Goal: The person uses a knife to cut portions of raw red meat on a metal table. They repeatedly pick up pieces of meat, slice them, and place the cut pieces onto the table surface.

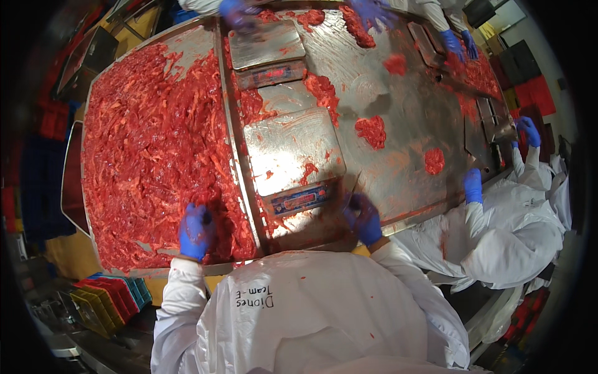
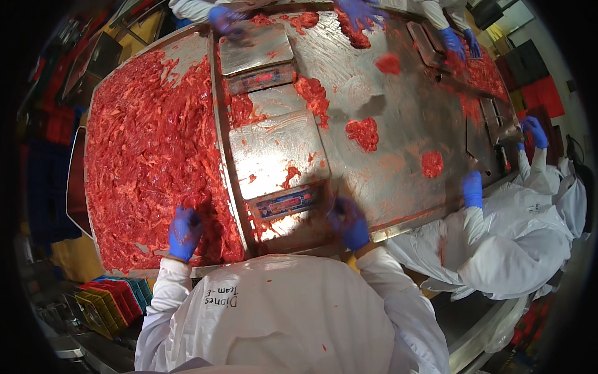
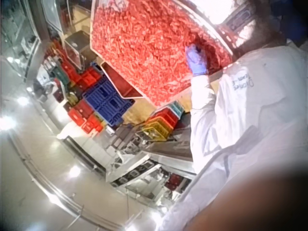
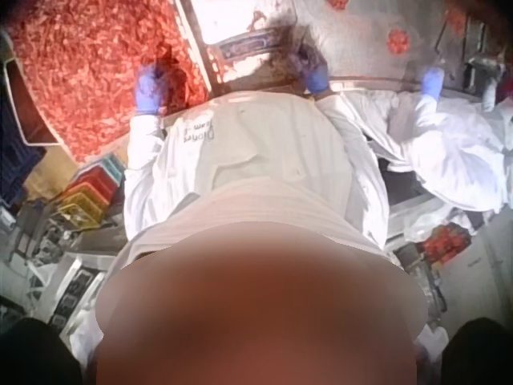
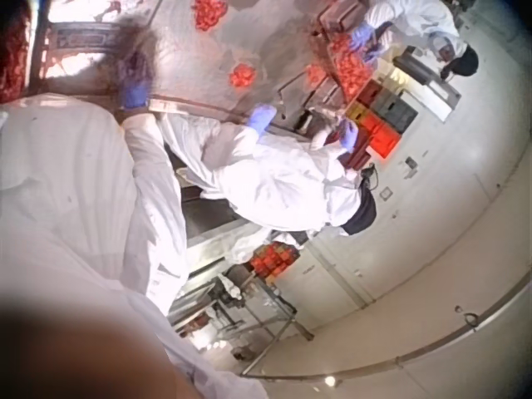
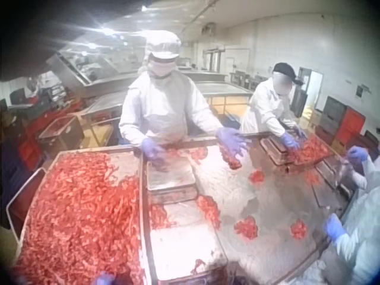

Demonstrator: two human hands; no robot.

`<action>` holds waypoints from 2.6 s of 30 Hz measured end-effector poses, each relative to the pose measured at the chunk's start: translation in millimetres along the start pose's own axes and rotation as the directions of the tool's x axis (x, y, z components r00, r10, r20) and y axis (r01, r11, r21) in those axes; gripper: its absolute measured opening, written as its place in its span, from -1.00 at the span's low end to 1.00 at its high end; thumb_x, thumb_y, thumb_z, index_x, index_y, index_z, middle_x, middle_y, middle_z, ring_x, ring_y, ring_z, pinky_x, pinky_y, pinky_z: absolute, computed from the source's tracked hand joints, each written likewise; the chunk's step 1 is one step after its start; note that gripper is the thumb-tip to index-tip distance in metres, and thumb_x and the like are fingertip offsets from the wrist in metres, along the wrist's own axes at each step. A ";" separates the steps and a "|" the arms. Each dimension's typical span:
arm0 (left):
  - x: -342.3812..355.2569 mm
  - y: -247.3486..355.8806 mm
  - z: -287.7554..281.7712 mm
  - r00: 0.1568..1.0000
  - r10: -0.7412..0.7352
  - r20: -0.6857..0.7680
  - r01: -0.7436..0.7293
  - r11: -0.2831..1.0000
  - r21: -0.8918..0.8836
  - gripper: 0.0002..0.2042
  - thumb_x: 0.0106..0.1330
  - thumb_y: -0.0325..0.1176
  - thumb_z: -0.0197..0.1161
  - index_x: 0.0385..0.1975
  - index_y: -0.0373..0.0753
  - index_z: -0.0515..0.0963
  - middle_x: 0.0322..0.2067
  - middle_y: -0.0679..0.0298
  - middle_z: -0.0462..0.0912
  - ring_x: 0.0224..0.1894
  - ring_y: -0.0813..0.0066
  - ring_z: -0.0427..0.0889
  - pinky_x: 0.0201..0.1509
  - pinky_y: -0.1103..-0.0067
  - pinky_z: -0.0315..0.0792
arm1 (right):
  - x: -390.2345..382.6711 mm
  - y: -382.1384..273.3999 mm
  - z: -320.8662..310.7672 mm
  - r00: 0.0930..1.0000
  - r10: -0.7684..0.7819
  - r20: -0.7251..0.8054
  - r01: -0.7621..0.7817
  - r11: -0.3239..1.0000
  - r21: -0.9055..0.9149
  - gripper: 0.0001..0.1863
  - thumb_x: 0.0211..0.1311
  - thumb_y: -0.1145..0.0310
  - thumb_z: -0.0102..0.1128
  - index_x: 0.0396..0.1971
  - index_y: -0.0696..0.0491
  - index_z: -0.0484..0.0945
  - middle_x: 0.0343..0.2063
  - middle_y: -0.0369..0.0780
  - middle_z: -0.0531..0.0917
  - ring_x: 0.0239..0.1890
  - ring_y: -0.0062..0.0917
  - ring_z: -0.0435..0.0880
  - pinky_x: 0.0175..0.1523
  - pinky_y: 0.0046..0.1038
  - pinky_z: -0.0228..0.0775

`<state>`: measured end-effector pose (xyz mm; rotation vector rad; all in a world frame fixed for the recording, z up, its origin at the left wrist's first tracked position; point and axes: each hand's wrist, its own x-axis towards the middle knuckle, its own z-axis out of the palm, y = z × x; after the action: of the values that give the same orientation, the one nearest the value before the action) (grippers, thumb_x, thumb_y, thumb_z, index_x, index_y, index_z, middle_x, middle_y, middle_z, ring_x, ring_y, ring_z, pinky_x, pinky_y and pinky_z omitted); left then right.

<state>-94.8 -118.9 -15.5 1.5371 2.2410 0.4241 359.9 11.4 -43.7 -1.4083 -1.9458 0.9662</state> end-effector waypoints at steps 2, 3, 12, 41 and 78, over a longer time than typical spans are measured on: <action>0.9 -1.4 17.6 0.994 0.101 -0.035 -0.100 0.995 0.029 -0.82 0.17 -0.28 0.42 -0.30 -0.19 0.68 -0.32 -0.14 0.60 -0.19 -0.22 0.69 -0.08 0.13 0.60 | -36.2 14.1 11.6 0.997 0.034 0.071 -0.025 0.993 -0.114 -0.57 0.26 0.21 0.43 0.04 0.11 0.60 -0.18 -0.06 0.73 -0.17 -0.14 0.75 -0.07 -0.20 0.61; 0.6 0.5 26.8 0.988 -0.057 0.143 0.024 0.974 0.225 -0.76 0.16 -0.28 0.41 -0.21 -0.22 0.66 -0.20 -0.23 0.59 -0.17 -0.27 0.65 -0.04 0.15 0.60 | -47.3 17.0 13.5 0.994 0.038 0.099 -0.021 0.986 -0.167 -0.56 0.25 0.20 0.44 0.04 0.11 0.60 -0.18 -0.06 0.73 -0.18 -0.13 0.74 -0.07 -0.18 0.60; 57.7 75.5 -53.9 0.912 0.394 0.113 -0.381 0.917 -0.117 -0.88 0.15 -0.55 0.29 -0.33 -0.27 0.57 -0.37 0.02 0.59 -0.26 0.01 0.63 -0.18 0.26 0.50 | -63.8 17.4 22.3 0.994 0.067 0.086 -0.037 0.948 -0.317 -0.55 0.26 0.19 0.40 0.10 0.04 0.60 -0.12 -0.10 0.74 -0.08 -0.16 0.75 0.04 -0.15 0.60; 75.2 101.7 8.0 0.961 0.231 0.150 -0.187 0.947 -0.260 -0.68 0.32 -0.23 0.25 -0.10 -0.35 0.65 -0.23 -0.18 0.72 -0.14 -0.17 0.72 -0.04 0.17 0.56 | 47.4 -115.1 50.9 0.588 -0.089 0.804 -0.746 0.322 0.582 -0.54 0.48 0.01 0.23 0.07 0.11 0.59 -0.30 -0.25 0.62 -0.25 -0.53 0.64 -0.09 -0.39 0.55; 87.1 22.7 -8.1 0.971 0.105 -0.215 -0.077 0.988 0.137 -0.67 0.10 -0.21 0.50 -0.10 -0.09 0.75 0.20 -0.07 0.60 0.18 -0.05 0.62 0.25 0.21 0.52 | 52.7 -48.3 -32.4 0.963 -0.027 0.267 -0.024 0.982 0.186 -0.84 0.38 0.36 0.36 -0.15 0.09 0.65 -0.21 -0.28 0.76 -0.12 -0.59 0.71 0.05 -0.43 0.54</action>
<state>-108.3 -29.7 -10.7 1.7402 2.4131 0.5098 341.8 59.8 15.3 -1.2201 -1.9818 1.3624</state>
